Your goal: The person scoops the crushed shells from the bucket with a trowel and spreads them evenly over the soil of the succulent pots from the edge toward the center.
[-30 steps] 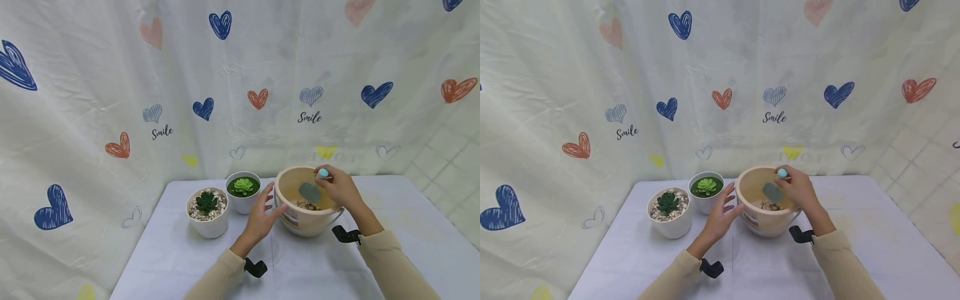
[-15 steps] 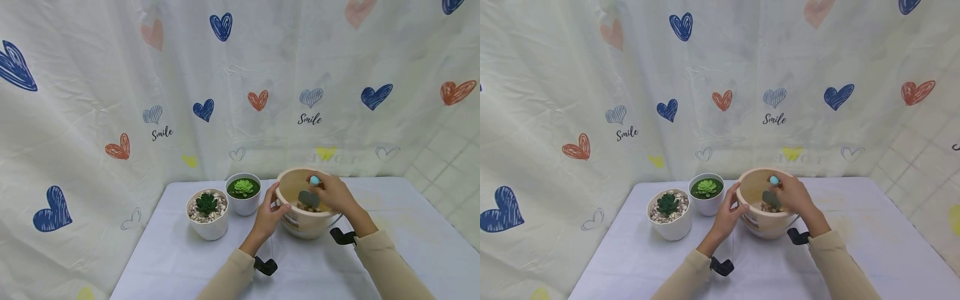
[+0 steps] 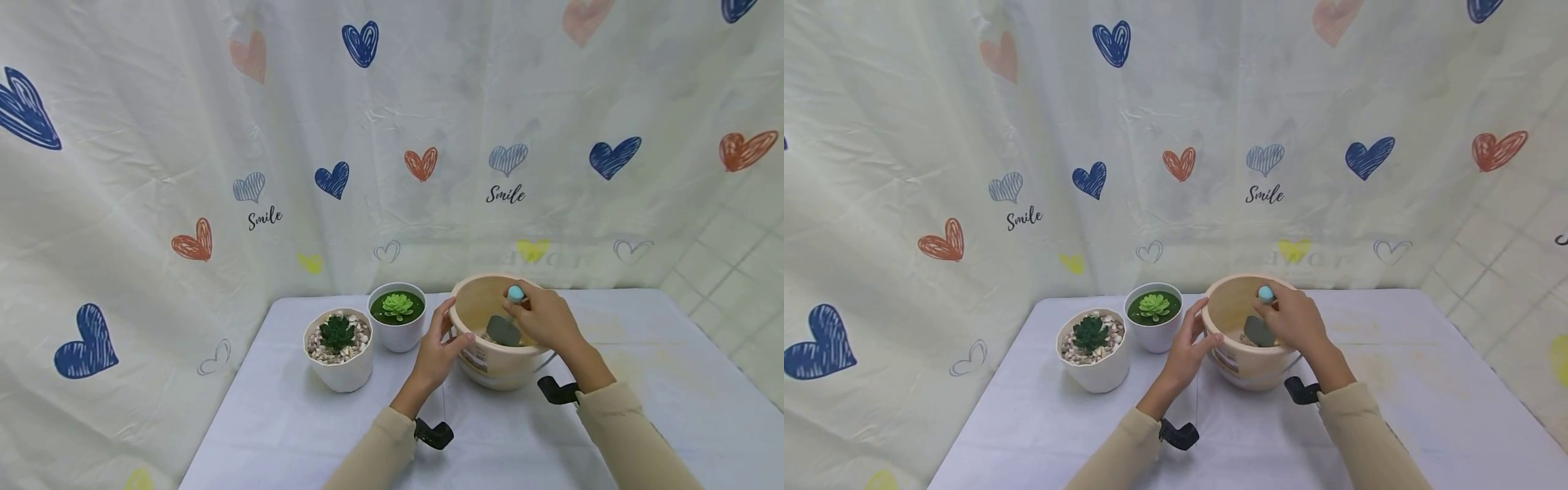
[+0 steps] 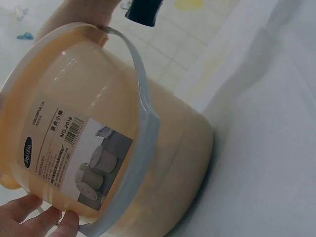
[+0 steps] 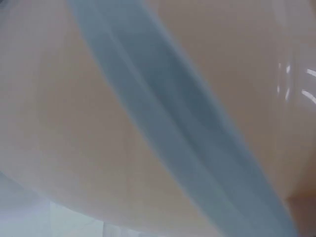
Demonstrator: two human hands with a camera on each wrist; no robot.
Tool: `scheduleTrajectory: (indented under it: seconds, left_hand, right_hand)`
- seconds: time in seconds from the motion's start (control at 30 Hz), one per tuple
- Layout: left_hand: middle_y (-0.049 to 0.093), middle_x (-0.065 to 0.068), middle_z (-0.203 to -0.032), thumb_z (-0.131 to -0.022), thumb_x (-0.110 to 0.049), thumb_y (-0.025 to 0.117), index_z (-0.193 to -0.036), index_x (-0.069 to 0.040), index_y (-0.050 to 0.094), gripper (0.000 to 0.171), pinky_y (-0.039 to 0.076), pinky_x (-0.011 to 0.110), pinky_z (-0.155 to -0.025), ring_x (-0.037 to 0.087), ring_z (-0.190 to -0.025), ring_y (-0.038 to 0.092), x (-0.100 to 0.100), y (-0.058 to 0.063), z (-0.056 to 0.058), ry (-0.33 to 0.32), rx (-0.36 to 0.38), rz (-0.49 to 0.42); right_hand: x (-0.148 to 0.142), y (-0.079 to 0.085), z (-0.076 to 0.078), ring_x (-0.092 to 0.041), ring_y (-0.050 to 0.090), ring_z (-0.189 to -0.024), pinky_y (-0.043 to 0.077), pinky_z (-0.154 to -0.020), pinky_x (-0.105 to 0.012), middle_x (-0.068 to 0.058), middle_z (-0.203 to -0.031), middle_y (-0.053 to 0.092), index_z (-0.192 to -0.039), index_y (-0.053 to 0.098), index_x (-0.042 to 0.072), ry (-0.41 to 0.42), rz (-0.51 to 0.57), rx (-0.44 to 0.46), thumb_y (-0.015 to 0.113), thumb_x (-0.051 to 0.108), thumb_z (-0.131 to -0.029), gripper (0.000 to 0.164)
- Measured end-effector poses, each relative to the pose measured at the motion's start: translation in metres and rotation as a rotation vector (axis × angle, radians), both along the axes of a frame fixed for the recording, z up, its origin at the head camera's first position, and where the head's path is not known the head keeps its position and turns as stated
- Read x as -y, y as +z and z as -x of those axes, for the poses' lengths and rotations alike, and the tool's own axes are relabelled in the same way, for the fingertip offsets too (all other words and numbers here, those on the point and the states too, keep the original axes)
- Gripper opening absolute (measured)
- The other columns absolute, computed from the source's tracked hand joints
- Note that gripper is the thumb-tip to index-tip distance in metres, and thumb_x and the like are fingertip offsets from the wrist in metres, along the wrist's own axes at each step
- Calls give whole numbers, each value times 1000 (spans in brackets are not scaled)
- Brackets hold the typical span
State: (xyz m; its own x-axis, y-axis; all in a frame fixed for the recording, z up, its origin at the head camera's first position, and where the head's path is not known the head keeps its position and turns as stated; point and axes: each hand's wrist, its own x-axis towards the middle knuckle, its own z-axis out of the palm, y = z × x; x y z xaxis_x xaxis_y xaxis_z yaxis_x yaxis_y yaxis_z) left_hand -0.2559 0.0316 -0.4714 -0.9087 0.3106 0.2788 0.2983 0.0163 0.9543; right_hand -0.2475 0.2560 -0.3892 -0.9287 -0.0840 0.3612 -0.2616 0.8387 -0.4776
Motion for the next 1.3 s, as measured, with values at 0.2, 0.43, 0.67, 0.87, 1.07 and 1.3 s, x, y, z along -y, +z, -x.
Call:
scheduleTrajectory:
  seconds: [0.2,0.43,0.67,0.87,1.07,1.3]
  left_hand:
    - [44,7,-161,-93,-36,67,-158,-38,31,75,29,60,-121,32,-152,37,0,2,-1,-4,33,-14]
    - [42,0,-162,-93,-38,67,-158,-41,29,75,28,59,-122,30,-153,34,-1,2,1,-13,56,-7]
    - [40,3,-164,-94,-35,67,-158,-42,29,74,27,57,-123,30,-154,34,-1,0,2,-17,62,-9]
    - [39,3,-164,-94,-34,66,-157,-45,29,73,26,58,-124,30,-154,32,-1,-1,3,-32,72,-14]
    - [38,2,-165,-95,-36,66,-157,-45,28,74,25,58,-124,29,-155,32,-1,1,1,-36,71,-14]
    - [40,1,-164,-94,-35,66,-158,-42,28,74,26,59,-123,30,-154,32,0,1,0,-37,54,-16]
  right_hand:
    - [3,1,-1,-33,74,-87,55,-71,-51,-15,-100,77,-114,68,11,1,2,-1,67,27,-99,22]
    - [13,8,-3,-35,73,-92,55,-72,-49,-13,-100,76,-113,69,9,13,29,33,68,30,-99,26]
    - [15,14,0,-23,71,-80,55,-67,-37,-15,-99,74,-114,68,5,-8,144,177,64,33,-101,31]
    - [11,13,1,-24,74,-87,62,-77,-34,-22,-114,70,-125,63,-1,40,339,310,60,32,-104,39]
    - [9,14,1,-32,74,-94,62,-77,-31,-25,-120,66,-128,60,-3,29,416,352,59,33,-104,43]
    - [7,14,1,-27,76,-88,63,-78,-36,-26,-117,67,-117,60,-5,-3,503,291,58,34,-105,41]
